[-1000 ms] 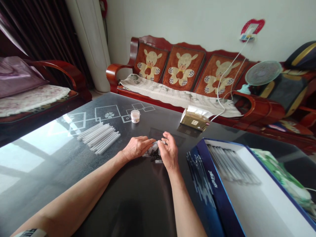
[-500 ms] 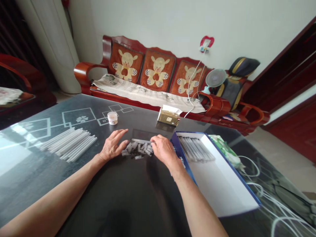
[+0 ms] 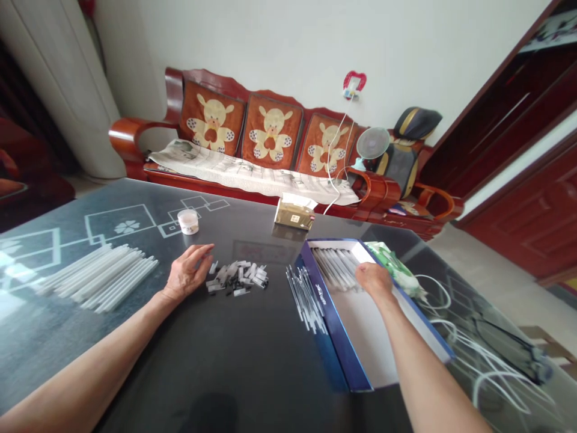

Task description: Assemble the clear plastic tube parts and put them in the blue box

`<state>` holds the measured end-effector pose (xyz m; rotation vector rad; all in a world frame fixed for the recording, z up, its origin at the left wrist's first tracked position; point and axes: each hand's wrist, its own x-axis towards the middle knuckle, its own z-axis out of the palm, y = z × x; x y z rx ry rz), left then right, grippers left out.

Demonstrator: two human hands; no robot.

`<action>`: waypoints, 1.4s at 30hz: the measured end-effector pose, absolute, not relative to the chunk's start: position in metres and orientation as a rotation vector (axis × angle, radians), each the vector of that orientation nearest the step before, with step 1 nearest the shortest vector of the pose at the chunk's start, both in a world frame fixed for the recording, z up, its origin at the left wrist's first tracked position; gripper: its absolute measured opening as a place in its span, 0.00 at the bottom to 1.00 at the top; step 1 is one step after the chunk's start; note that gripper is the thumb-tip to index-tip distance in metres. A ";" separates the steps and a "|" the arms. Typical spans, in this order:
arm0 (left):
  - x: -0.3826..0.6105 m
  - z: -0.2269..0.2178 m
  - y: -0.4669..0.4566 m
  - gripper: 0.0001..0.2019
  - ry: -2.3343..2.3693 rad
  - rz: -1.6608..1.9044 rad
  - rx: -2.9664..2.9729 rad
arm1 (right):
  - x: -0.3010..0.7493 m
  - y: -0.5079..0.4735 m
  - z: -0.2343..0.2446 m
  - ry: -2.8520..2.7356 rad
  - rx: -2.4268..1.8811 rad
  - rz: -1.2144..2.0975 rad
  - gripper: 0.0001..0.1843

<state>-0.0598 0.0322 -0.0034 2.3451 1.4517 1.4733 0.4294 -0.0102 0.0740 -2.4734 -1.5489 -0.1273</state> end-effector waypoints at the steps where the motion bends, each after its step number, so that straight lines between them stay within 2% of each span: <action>1: -0.060 -0.004 0.032 0.13 1.447 1.471 2.349 | 0.428 -0.008 0.072 -1.557 -2.476 -0.118 0.10; 6: -0.060 -0.005 0.034 0.13 1.431 1.460 2.347 | 0.425 0.000 0.064 -1.587 -2.475 -0.117 0.13; 12: -0.059 -0.005 0.033 0.13 1.457 1.403 2.345 | 0.434 0.003 0.059 -1.623 -2.306 -0.188 0.08; 15: -0.058 -0.005 0.034 0.13 1.570 1.329 2.326 | 0.417 0.003 0.066 -1.609 -2.046 -0.394 0.12; 18: -0.058 -0.005 0.035 0.13 1.652 1.271 2.334 | 0.363 -0.007 0.079 -1.654 -1.782 -0.492 0.10; 22: -0.057 -0.003 0.034 0.13 1.733 1.170 2.348 | 0.256 -0.040 0.081 -1.758 -1.448 -0.384 0.14; 26: -0.054 0.000 0.031 0.14 1.820 1.029 2.362 | 0.184 -0.066 0.044 -1.875 -1.341 -0.079 0.13; 32: -0.069 0.012 0.011 0.14 1.810 0.903 2.511 | 0.171 -0.076 -0.005 -1.806 -1.392 0.048 0.13; 37: -0.112 0.018 -0.027 0.22 2.170 0.669 2.483 | 0.173 -0.073 -0.007 -1.785 -1.407 0.058 0.13; 42: -0.134 0.011 -0.060 0.24 2.301 0.364 2.360 | 0.171 -0.073 -0.006 -1.805 -1.428 0.082 0.13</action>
